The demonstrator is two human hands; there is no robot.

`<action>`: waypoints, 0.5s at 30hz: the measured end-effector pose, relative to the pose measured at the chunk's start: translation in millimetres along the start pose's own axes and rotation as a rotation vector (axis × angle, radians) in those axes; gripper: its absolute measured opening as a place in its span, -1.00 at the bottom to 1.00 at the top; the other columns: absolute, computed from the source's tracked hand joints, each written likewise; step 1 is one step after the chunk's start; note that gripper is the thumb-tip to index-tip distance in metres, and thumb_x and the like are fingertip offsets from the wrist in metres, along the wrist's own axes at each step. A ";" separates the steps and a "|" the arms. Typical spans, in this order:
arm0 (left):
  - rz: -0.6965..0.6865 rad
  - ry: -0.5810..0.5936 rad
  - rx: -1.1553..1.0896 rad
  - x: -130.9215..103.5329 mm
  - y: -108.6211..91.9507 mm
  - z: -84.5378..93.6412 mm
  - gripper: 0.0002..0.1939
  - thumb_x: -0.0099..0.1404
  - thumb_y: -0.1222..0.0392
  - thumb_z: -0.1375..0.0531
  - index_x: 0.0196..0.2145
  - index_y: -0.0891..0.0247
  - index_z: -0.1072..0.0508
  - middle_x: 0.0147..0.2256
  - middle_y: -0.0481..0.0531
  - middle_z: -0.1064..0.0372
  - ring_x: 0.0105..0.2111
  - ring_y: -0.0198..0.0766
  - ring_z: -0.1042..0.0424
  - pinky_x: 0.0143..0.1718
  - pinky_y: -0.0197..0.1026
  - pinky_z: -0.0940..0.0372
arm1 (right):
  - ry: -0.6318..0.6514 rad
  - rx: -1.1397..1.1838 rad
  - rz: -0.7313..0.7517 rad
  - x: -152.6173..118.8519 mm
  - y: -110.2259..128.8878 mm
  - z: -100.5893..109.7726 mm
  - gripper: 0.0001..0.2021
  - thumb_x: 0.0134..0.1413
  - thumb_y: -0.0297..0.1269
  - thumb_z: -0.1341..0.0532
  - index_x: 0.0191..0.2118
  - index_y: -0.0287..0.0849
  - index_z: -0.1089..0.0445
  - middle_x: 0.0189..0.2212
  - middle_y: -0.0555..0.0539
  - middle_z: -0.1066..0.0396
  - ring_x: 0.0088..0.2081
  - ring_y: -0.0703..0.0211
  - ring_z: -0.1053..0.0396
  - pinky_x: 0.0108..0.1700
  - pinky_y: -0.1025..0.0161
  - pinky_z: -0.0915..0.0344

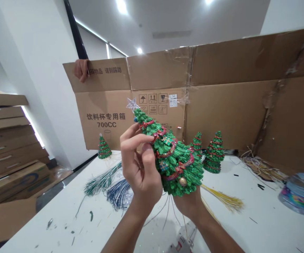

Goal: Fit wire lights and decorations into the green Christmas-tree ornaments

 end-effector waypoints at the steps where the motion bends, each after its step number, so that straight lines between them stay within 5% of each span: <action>1: -0.002 -0.001 0.010 0.1 1.3 0.2 -0.85 0.50 0.27 -0.16 -0.11 0.12 -0.53 0.08 0.09 -0.48 0.29 -0.01 -0.36 0.25 0.08 -0.34 | -0.013 0.025 -0.007 0.9 2.1 -0.1 -0.53 0.43 -0.11 -0.11 0.35 0.05 -0.43 0.11 -0.15 -0.61 0.33 -0.27 -0.39 0.30 -0.21 -0.43; 7: -0.025 0.007 0.038 1.2 -1.1 -0.4 -0.85 0.49 0.32 -0.17 -0.13 0.14 -0.53 0.04 0.09 -0.47 0.27 -0.06 -0.39 0.24 0.04 -0.32 | 0.035 0.163 -0.025 8.8 11.5 2.3 -0.50 0.47 0.02 -0.08 0.39 0.07 -0.39 0.18 -0.15 -0.57 0.29 -0.24 -0.44 0.23 -0.18 -0.49; 15: -0.019 0.015 0.057 2.3 -3.1 1.2 -0.86 0.50 0.32 -0.15 -0.16 0.14 -0.50 0.02 0.08 -0.45 0.27 -0.06 -0.38 0.26 0.04 -0.31 | 0.017 0.065 0.010 -0.8 2.1 -1.7 -0.49 0.51 -0.03 -0.05 0.44 0.03 -0.32 0.19 -0.17 -0.56 0.26 -0.21 -0.48 0.24 -0.15 -0.49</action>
Point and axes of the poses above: each hand's wrist, its own x-axis towards the middle knuckle, its own z-axis out of the back of the hand, y = z × x, the point moved 3 cm from there along x, towards the middle knuckle
